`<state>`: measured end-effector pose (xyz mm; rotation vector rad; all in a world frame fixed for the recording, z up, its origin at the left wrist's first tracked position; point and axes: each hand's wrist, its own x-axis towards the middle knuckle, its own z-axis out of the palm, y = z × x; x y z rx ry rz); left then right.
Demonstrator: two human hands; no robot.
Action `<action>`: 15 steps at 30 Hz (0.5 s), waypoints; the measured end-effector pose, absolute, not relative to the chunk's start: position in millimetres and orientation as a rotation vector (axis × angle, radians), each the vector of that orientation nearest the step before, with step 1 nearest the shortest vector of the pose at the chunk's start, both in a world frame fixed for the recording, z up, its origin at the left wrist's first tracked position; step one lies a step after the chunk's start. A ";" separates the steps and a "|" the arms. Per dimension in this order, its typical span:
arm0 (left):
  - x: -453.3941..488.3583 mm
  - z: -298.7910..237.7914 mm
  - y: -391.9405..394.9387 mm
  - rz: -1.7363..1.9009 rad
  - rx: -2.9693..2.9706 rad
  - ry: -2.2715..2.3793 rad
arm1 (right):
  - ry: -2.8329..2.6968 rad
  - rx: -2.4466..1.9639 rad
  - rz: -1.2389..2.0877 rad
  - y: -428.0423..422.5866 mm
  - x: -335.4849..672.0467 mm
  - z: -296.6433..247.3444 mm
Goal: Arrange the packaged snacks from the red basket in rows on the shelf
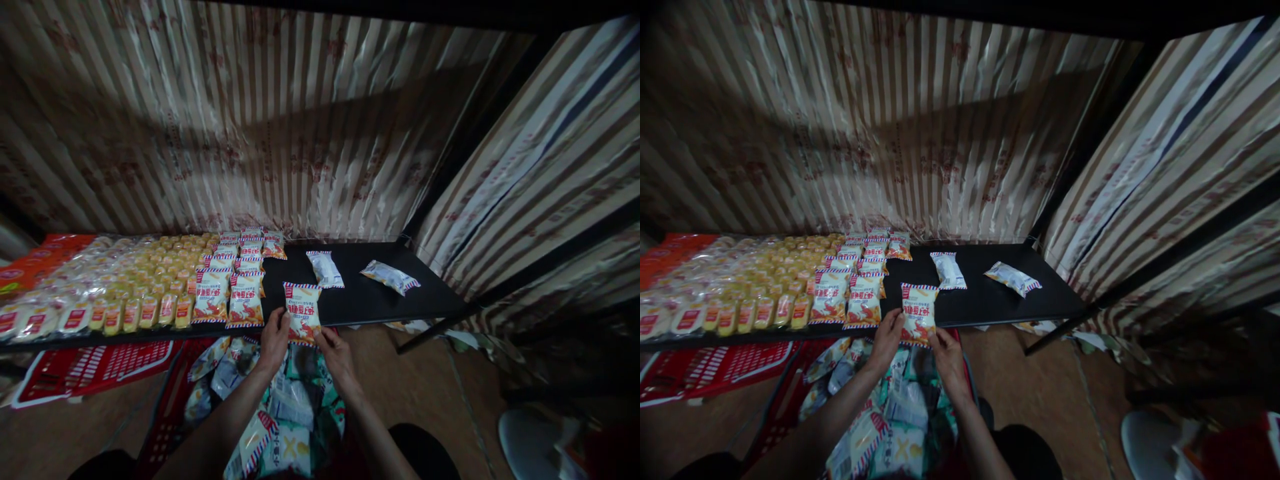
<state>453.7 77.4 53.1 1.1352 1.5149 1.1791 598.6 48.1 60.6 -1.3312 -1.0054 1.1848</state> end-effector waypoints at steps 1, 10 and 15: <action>453.8 54.0 77.8 1.170 1.146 1.522 | -1.006 -1.339 1.172 53.0 599.4 59.6; 457.9 49.4 82.7 1.205 1.267 1.552 | -1.099 -1.348 1.162 92.1 598.5 48.7; 456.0 43.7 98.7 1.231 1.317 1.622 | -1.156 -1.296 1.223 106.5 596.3 50.7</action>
